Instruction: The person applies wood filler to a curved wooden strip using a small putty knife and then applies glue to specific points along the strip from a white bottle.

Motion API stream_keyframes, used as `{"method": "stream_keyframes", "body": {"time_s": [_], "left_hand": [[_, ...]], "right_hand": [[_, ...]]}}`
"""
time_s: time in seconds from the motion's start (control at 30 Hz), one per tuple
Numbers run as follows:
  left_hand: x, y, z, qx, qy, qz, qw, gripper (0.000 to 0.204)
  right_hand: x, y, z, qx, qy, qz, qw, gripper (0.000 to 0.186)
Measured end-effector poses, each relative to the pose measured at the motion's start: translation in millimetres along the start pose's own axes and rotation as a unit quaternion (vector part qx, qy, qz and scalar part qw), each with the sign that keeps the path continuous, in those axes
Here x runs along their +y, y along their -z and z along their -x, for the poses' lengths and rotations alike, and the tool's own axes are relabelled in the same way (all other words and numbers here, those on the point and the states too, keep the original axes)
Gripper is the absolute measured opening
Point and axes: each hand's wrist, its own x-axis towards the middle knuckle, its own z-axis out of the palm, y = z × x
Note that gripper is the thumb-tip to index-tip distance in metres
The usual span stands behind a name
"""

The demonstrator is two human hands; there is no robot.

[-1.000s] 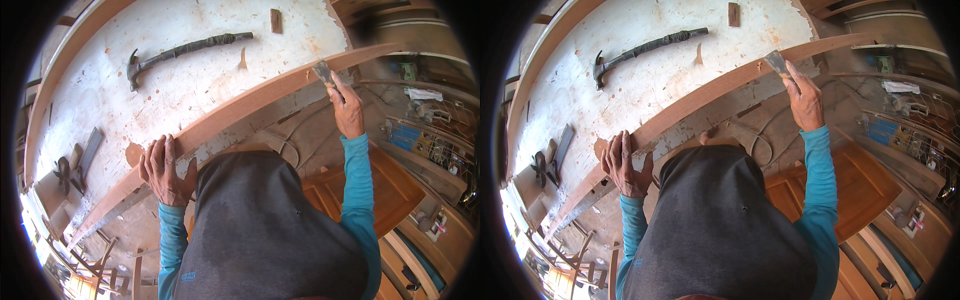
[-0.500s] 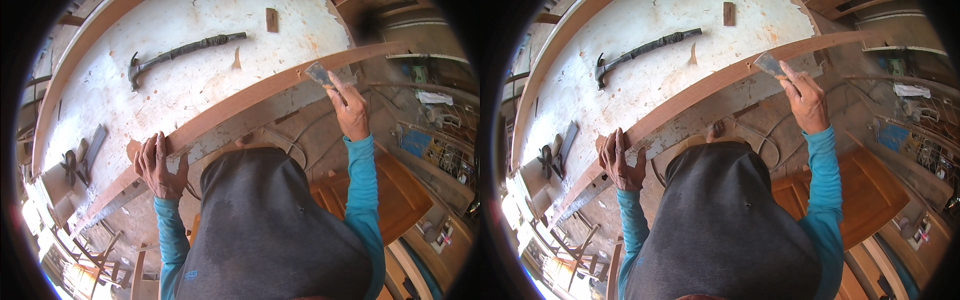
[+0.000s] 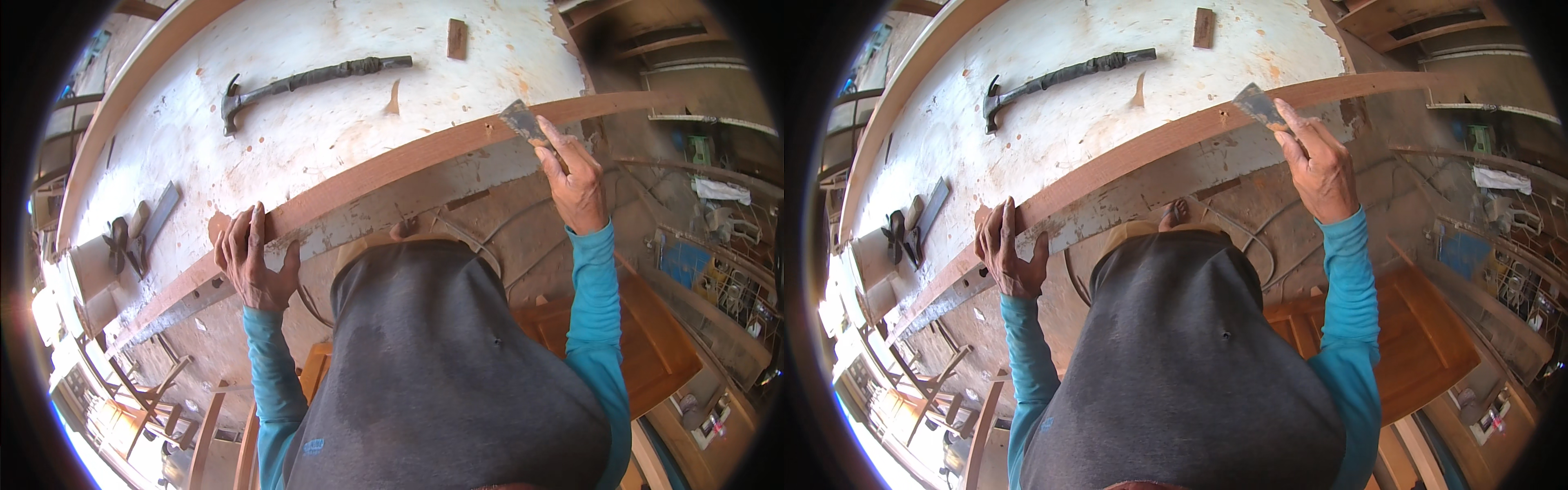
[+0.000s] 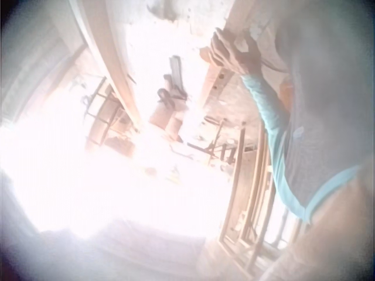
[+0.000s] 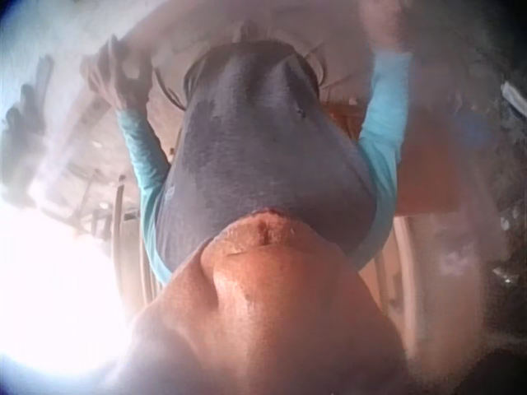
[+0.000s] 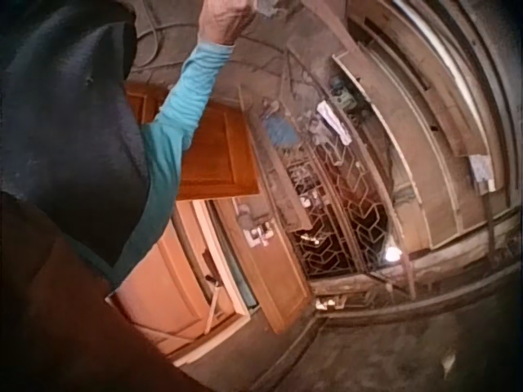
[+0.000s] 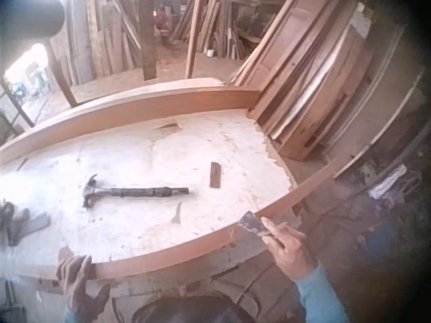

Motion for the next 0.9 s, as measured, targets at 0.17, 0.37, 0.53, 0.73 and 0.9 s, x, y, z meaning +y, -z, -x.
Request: {"method": "stream_keyframes", "body": {"time_s": [0.17, 0.37, 0.53, 0.73, 0.9], "left_hand": [[0, 0, 0, 0.003, 0.002, 0.004, 1.0, 0.089], [0, -1, 0, 0.007, 0.002, 0.007, 1.0, 0.088], [1, 0, -1, 0.003, 0.003, 0.007, 1.0, 0.086], [1, 2, 0, 0.004, -0.004, 0.009, 1.0, 0.087], [0, 3, -1, -0.008, -0.011, -0.003, 1.0, 0.084]], "right_hand": [[-3, -8, 10, 0.001, -0.027, 0.04, 0.999, 0.049], [-16, -8, 9, 0.008, -0.023, 0.021, 0.999, 0.051], [-12, 2, 12, -0.032, 0.037, 0.011, 0.999, 0.055], [-1, -3, -2, -0.037, 0.046, 0.033, 0.998, 0.055], [-1, -4, -5, -0.016, 0.041, 0.019, 0.999, 0.051]]}}
